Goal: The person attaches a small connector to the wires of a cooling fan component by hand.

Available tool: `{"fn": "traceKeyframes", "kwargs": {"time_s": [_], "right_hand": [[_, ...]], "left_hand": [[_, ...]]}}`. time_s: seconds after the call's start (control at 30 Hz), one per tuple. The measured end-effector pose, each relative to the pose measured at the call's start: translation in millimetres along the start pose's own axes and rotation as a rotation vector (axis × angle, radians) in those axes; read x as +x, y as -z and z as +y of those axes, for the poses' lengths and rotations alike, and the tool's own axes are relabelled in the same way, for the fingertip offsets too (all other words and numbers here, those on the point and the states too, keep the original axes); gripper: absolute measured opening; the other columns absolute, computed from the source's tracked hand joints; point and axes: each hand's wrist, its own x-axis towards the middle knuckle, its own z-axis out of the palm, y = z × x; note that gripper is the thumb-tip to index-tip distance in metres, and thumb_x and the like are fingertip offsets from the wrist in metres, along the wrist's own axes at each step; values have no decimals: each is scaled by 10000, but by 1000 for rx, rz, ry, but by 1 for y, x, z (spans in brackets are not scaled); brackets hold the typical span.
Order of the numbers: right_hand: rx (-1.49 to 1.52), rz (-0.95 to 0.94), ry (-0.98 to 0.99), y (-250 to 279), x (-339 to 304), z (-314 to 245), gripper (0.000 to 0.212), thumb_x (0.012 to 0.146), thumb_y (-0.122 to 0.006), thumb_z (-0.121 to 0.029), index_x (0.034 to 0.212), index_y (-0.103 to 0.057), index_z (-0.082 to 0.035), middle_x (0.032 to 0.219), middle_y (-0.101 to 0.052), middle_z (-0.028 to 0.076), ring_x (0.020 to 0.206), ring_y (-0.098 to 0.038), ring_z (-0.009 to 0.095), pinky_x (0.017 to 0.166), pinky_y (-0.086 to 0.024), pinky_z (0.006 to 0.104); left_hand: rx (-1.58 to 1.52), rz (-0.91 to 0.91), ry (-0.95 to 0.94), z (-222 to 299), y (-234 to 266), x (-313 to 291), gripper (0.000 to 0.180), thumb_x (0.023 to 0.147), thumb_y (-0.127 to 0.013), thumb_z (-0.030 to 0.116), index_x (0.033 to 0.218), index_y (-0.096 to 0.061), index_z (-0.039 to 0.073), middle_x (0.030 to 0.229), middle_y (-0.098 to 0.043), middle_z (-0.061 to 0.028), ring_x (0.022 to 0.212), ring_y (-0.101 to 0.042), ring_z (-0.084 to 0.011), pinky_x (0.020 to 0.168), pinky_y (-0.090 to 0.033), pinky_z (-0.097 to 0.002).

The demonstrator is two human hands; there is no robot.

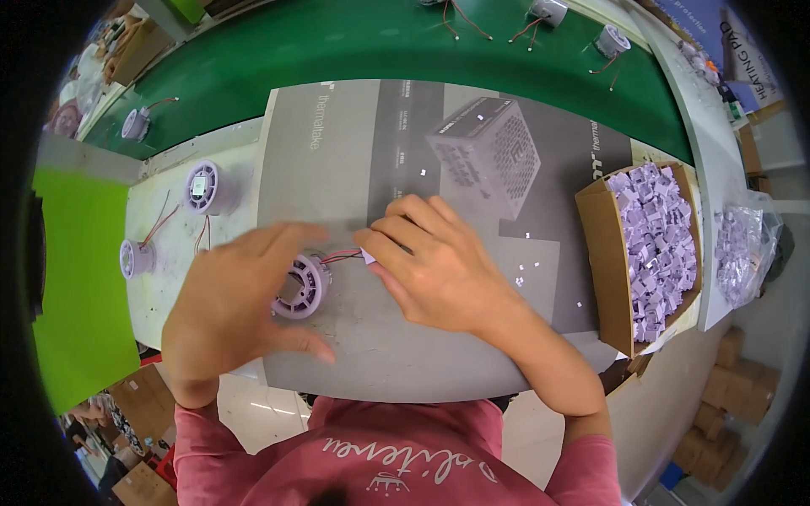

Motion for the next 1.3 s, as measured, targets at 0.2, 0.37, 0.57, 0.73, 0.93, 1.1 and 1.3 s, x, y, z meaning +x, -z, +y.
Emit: {"fn": "traceKeyframes", "kwargs": {"time_s": [0.2,0.37,0.57,0.73,0.93,1.1,1.3], "right_hand": [[11,-34,-20,-3,2,-8,280,742,-752,-48,1004,-658,-23,937,-651,80,931,-584,259,796,-457,378],[39,-59,-31,-3,6,-16,293,759,-752,-68,1021,-633,-10,938,-650,90,920,-584,265,800,-452,379],[245,-4,-216,-7,2,-21,281,774,-737,-17,1034,-631,-24,952,-658,117,841,-628,291,743,-507,391],[479,85,-325,0,4,-21,324,773,-753,49,1084,-686,-11,1025,-713,122,866,-702,233,733,-599,314],[449,184,-346,3,5,-23,294,766,-756,75,1051,-702,27,1001,-730,150,849,-724,235,743,-605,304],[362,256,-305,2,1,-23,281,749,-765,90,1020,-704,45,965,-732,174,816,-724,250,725,-598,297],[132,285,-142,7,5,-26,309,701,-764,131,991,-706,45,968,-726,194,772,-706,277,673,-581,303]], "left_hand": [[-66,-4,-76,-17,-19,0,625,601,-851,79,1157,-568,110,1027,-649,-93,902,-644,-330,712,-529,-405],[-263,22,-114,-24,-24,6,588,609,-817,11,1135,-570,102,1042,-653,-95,924,-648,-332,749,-540,-395],[-466,22,-19,-32,-24,8,621,621,-854,42,1167,-561,87,1100,-655,-83,982,-663,-305,799,-550,-355],[-595,-30,-21,-44,-25,13,667,619,-877,58,1199,-548,60,1144,-659,-60,1054,-669,-218,868,-570,-339],[-829,-18,23,-41,-28,14,682,614,-894,45,1203,-552,59,1192,-656,-54,1114,-644,-184,887,-574,-345],[-893,31,-21,-41,-32,19,686,611,-898,42,1201,-550,56,1201,-663,-76,1135,-641,-193,883,-574,-346],[-976,154,-70,-37,-43,22,661,608,-901,16,1178,-567,13,1210,-657,-139,1153,-637,-225,910,-575,-364]]}}
